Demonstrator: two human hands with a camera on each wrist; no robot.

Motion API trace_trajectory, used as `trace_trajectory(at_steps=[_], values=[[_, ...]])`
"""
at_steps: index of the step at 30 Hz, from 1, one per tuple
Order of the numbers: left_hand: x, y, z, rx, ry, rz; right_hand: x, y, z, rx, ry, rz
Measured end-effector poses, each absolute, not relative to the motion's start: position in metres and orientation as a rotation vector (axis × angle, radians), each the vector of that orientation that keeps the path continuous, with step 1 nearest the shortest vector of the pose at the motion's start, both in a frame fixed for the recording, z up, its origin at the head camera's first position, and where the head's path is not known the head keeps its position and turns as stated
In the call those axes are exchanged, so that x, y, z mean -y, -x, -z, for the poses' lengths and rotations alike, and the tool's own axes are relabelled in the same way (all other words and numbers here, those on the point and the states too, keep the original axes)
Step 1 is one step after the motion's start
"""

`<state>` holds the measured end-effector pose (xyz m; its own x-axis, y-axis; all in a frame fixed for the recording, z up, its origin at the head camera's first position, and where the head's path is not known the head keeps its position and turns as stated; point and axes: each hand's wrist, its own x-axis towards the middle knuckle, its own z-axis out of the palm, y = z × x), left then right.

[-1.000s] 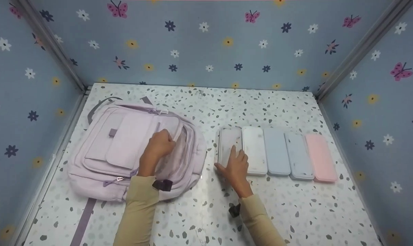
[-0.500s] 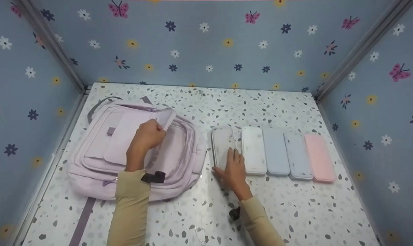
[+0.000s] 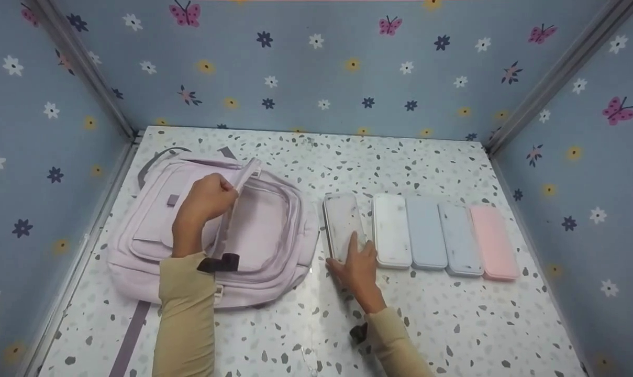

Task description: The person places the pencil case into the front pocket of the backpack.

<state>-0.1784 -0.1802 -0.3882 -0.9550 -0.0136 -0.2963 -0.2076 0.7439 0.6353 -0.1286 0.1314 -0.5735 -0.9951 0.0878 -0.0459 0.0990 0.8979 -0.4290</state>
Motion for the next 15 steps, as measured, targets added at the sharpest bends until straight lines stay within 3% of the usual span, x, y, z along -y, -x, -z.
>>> trace_trajectory(at_steps=[15], values=[[0.198,0.175,0.382,-2.723,0.143,-1.002,-0.136,0.127,0.575,-3.054,-0.205,0.735]])
